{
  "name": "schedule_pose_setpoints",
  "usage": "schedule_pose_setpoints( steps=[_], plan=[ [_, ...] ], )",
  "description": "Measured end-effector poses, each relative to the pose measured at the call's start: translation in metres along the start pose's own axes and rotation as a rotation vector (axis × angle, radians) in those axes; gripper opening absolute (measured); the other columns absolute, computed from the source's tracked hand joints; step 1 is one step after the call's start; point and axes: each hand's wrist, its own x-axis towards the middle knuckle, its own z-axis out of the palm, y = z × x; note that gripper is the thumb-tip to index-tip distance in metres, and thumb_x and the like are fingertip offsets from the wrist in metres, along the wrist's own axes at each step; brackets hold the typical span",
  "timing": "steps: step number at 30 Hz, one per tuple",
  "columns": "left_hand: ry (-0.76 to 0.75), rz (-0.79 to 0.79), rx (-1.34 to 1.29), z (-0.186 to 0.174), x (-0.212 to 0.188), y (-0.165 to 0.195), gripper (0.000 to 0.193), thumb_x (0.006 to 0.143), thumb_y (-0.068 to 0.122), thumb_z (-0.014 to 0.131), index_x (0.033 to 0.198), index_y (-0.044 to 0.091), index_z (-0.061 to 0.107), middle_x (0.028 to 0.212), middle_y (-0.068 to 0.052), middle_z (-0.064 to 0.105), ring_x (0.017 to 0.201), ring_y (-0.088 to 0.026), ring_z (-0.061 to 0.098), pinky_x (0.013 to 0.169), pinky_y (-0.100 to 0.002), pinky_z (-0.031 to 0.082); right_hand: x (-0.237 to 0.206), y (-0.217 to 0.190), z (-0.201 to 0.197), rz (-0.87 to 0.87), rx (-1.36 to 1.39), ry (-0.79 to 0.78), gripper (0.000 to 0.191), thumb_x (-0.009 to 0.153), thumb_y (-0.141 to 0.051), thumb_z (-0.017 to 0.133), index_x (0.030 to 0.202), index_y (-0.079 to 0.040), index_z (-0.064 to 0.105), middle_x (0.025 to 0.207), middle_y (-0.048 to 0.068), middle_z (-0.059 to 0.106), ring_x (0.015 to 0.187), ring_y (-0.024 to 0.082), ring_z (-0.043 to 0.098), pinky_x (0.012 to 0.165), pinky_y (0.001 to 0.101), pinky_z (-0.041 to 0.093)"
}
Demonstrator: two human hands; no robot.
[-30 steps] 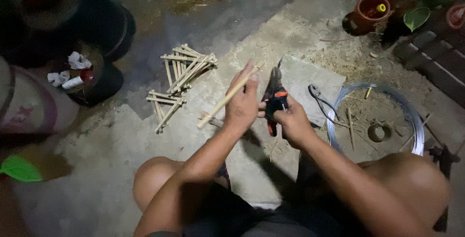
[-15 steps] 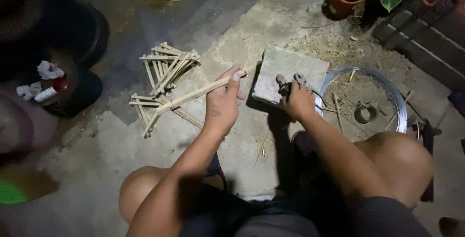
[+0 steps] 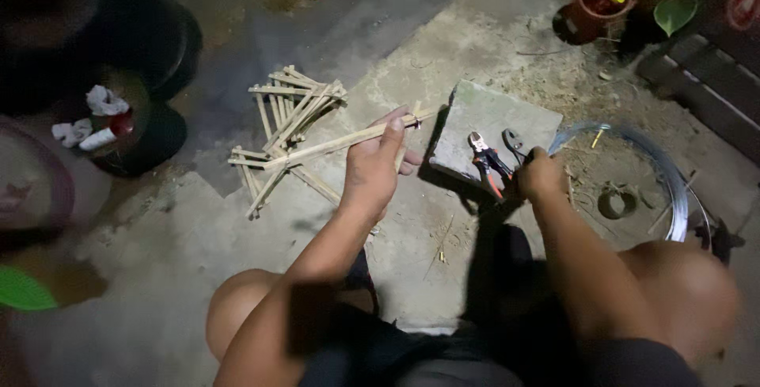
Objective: The person sits on the ground assembling small triangular frames from thin wooden sticks, fitting sticks together and fastening joints. They use pliers and a screwdriver-style tool on the joints, cut a stick with a hand saw, and set finished triangular frames with a pile of completed ones.
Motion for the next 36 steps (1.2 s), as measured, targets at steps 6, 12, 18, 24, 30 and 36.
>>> schedule_pose_setpoints(
  steps=[6,12,18,24,30,36],
  plan=[
    [-0.006,0.093,0.123,0.004,0.005,-0.009,0.047,0.104,0.034,0.054,0.142,0.006,0.062,0.098,-0.002,0.07,0.07,-0.009,0.056,0.059,-0.026,0.047,0.013,0.005,0.011,-0.062,-0.129,0.006,0.037,0.091,-0.025,0.067,0.118,0.001,0.068,0.122,0.031,0.067,0.115,0.049,0.066,0.098,0.0546,0.054],
    [0.025,0.163,0.295,0.0,0.005,-0.004,0.048,0.105,0.035,0.055,0.142,0.007,0.065,0.097,-0.009,0.065,0.085,-0.014,0.06,0.076,-0.029,0.058,0.017,-0.014,-0.001,-0.26,0.3,0.331,0.038,0.097,-0.022,0.065,0.117,0.009,0.057,0.109,0.036,0.066,0.101,0.051,0.065,0.088,0.0554,0.052],
    [0.053,0.319,0.374,-0.003,0.006,0.004,0.049,0.106,0.04,0.052,0.141,0.007,0.06,0.132,-0.014,0.069,0.12,-0.021,0.066,0.104,-0.032,0.05,-0.048,-0.062,-0.019,-0.481,0.791,-0.249,0.029,0.098,-0.013,0.054,0.125,-0.003,0.058,0.089,0.012,0.065,0.078,0.024,0.061,0.069,0.0424,0.051],
    [0.045,0.366,0.452,-0.005,0.001,0.012,0.052,0.107,0.045,0.049,0.142,0.008,0.061,0.136,-0.016,0.068,0.126,-0.025,0.067,0.106,-0.034,0.05,-0.12,-0.074,-0.063,-0.561,0.341,-0.306,0.066,0.095,-0.015,0.052,0.158,-0.014,0.033,0.096,0.023,0.069,0.086,0.041,0.066,0.078,0.0506,0.051],
    [0.055,0.235,0.525,-0.002,-0.001,0.012,0.059,0.103,0.052,0.047,0.14,0.008,0.062,0.134,-0.016,0.068,0.128,-0.03,0.063,0.105,-0.037,0.046,-0.131,-0.078,-0.071,-0.781,0.165,-0.047,0.079,0.086,-0.013,0.055,0.159,-0.012,0.024,0.131,0.028,0.058,0.106,0.05,0.06,0.09,0.0552,0.048],
    [0.035,0.298,0.581,-0.001,0.005,0.001,0.057,0.105,0.049,0.046,0.139,0.007,0.062,0.135,-0.017,0.067,0.127,-0.031,0.063,0.106,-0.037,0.046,-0.131,-0.074,-0.067,-0.82,0.149,-0.025,0.079,0.085,-0.013,0.055,0.159,-0.01,0.026,0.123,0.027,0.061,0.107,0.047,0.062,0.092,0.0539,0.049]
  ],
)
